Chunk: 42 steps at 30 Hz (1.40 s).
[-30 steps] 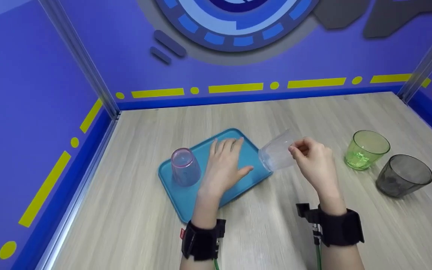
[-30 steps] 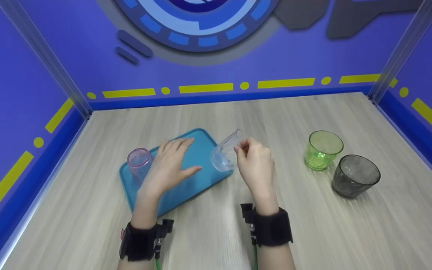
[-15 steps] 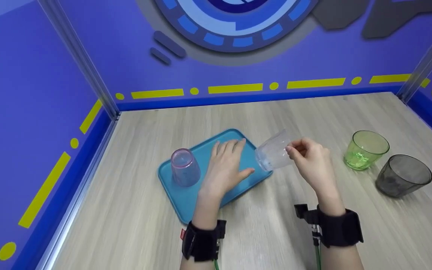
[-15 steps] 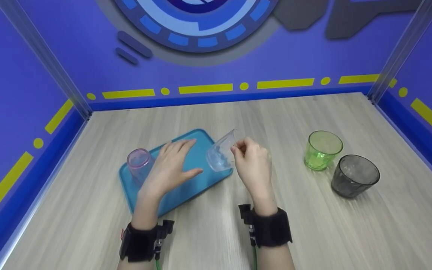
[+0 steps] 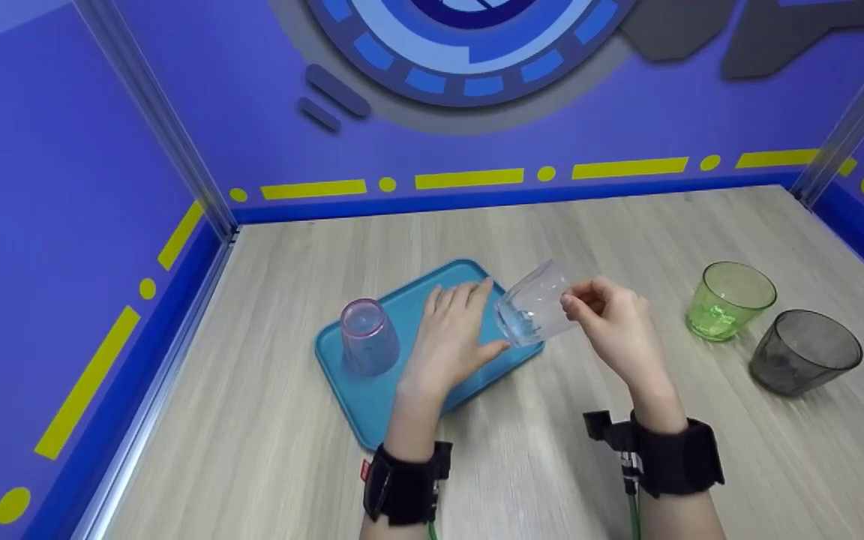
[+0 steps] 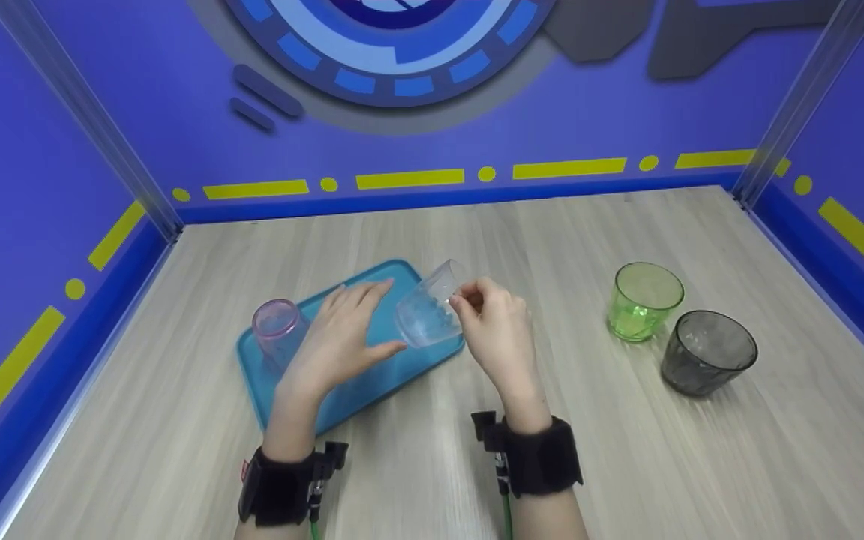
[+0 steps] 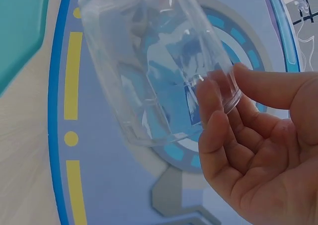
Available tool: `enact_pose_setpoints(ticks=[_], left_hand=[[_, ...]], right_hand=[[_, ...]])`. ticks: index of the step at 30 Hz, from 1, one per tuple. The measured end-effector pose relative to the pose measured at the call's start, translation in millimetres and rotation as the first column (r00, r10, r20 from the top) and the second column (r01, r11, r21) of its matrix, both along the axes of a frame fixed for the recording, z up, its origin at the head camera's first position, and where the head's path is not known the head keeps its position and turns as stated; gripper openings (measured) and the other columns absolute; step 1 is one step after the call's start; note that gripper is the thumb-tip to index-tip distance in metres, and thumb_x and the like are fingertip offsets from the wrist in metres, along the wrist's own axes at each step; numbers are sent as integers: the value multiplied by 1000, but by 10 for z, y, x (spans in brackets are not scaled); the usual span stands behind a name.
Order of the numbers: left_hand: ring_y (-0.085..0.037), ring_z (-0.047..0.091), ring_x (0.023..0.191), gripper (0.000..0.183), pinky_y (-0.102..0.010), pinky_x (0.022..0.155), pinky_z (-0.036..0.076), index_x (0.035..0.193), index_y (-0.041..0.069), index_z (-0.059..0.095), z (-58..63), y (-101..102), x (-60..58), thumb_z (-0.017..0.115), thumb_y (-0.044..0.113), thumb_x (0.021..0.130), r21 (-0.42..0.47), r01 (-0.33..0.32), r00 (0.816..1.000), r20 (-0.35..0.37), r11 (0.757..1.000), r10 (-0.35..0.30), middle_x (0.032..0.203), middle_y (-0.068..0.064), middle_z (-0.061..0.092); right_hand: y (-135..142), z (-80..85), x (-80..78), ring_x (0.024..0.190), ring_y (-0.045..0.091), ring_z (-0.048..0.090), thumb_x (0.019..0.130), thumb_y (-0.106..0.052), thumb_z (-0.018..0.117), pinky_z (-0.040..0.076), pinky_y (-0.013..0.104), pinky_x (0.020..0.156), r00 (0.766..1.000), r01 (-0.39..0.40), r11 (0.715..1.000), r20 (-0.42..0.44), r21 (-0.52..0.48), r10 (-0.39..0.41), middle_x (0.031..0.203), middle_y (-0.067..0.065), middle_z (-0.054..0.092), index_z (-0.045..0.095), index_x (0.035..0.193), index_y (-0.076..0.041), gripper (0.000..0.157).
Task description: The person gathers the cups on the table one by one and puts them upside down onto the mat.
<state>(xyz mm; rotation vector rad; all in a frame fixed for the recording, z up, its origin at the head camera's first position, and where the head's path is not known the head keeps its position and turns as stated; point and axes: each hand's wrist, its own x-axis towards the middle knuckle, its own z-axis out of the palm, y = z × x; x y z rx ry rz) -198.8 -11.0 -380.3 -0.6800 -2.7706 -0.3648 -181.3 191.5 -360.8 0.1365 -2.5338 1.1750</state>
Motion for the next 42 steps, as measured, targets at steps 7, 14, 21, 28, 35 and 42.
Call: enact_pose_setpoints(ticks=[7, 14, 21, 28, 35, 42], left_hand=[[-22, 43, 123, 79, -43, 109, 25, 139, 13, 37, 7, 15, 1, 66, 51, 75, -4, 9, 1000, -5, 1000, -9, 132, -5, 48], [-22, 43, 123, 80, -43, 109, 24, 139, 13, 37, 2, 23, 19, 67, 50, 75, 4, 21, 1000, 4, 1000, -21, 132, -5, 47], [-22, 43, 123, 82, -43, 110, 23, 139, 12, 35, -3, 68, 36, 67, 51, 75, -29, 18, 1000, 22, 999, -17, 133, -5, 47], [-22, 43, 124, 84, -43, 110, 23, 140, 11, 33, 1, 73, 23, 68, 50, 75, -17, 18, 999, 29, 1000, -18, 134, -5, 46], [-22, 44, 123, 86, -42, 110, 23, 141, 11, 32, 0, 73, 22, 69, 49, 74, -10, 21, 1000, 22, 1000, -21, 133, -6, 47], [-22, 44, 123, 86, -42, 111, 21, 142, 11, 30, 10, 73, 19, 68, 49, 75, -15, 13, 999, 46, 1000, -12, 133, -5, 48]], right_hand=[[-8, 9, 1, 65, 11, 57, 88, -11, 59, 45, 17, 58, 999, -35, 999, -1, -32, 35, 75, 8, 65, 64, 89, -1, 12], [-19, 3, 11, 65, 9, 57, 88, -11, 59, 44, 17, 58, 999, -43, 997, 1, -57, 43, 75, 8, 64, 64, 88, -1, 11], [-79, -22, 8, 63, 7, 56, 86, -10, 62, 44, 17, 56, 998, -68, 994, -8, -86, 68, 73, 7, 63, 64, 86, -1, 9], [-95, -33, -1, 67, 11, 58, 87, -10, 60, 46, 18, 59, 995, -98, 992, 9, -79, 99, 75, 6, 64, 63, 88, -2, 8], [-92, -27, 3, 70, 13, 59, 87, -9, 59, 46, 18, 62, 994, -110, 989, 14, -103, 112, 76, 6, 63, 63, 89, -2, 8], [-97, -28, 2, 71, 16, 60, 88, -10, 58, 46, 18, 63, 992, -120, 988, 11, -101, 122, 77, 7, 64, 63, 89, -1, 10]])
